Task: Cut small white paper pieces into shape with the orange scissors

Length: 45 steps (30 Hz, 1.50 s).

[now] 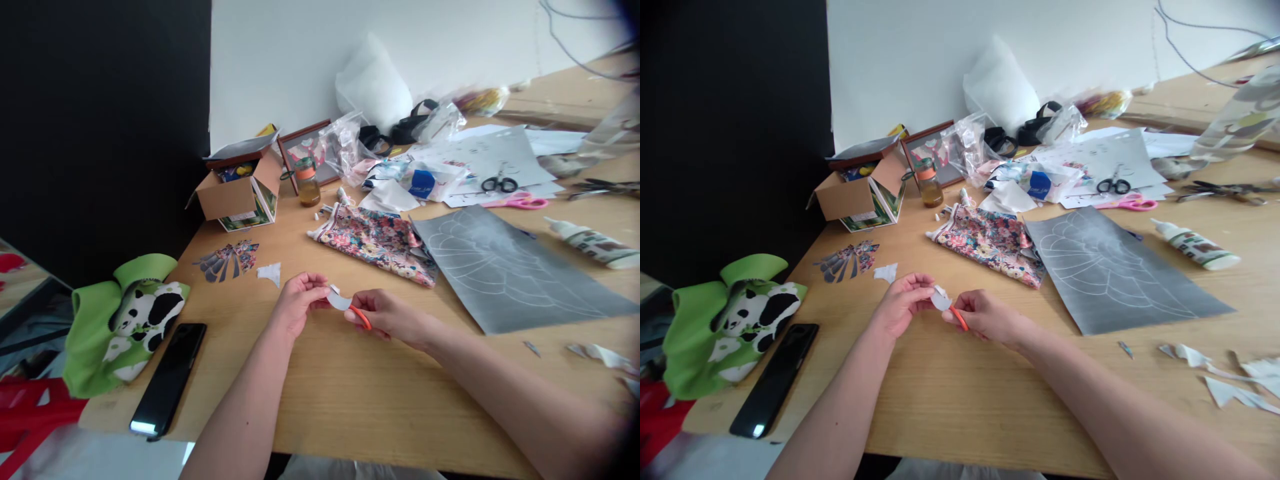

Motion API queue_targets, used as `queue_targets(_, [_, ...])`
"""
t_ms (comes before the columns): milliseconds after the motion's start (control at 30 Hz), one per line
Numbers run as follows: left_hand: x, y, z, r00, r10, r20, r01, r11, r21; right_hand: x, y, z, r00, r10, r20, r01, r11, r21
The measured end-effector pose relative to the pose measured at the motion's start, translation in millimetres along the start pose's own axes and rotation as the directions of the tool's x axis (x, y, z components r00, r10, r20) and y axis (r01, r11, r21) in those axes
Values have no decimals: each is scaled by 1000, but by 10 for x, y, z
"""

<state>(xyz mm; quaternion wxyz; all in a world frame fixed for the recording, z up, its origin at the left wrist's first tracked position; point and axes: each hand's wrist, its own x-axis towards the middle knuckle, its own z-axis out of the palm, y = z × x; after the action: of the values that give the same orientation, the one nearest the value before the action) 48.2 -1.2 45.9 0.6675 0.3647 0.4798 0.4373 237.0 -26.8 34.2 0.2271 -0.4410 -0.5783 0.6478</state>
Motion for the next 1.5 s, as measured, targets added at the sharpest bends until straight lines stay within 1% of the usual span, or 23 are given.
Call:
queue_targets(700, [-4, -3, 17, 1000, -23, 12, 23, 1000, -9, -8, -1, -6, 1000, 9, 30, -10, 1000, 25])
queue_targets(1267, [-1, -5, 18, 1000, -18, 2, 18, 1000, -7, -5, 7, -5, 1000, -2, 13, 2, 1000, -3])
queue_targets(1500, [8, -17, 2, 1000, -9, 14, 9, 1000, -14, -6, 3, -4, 1000, -9, 6, 9, 1000, -13])
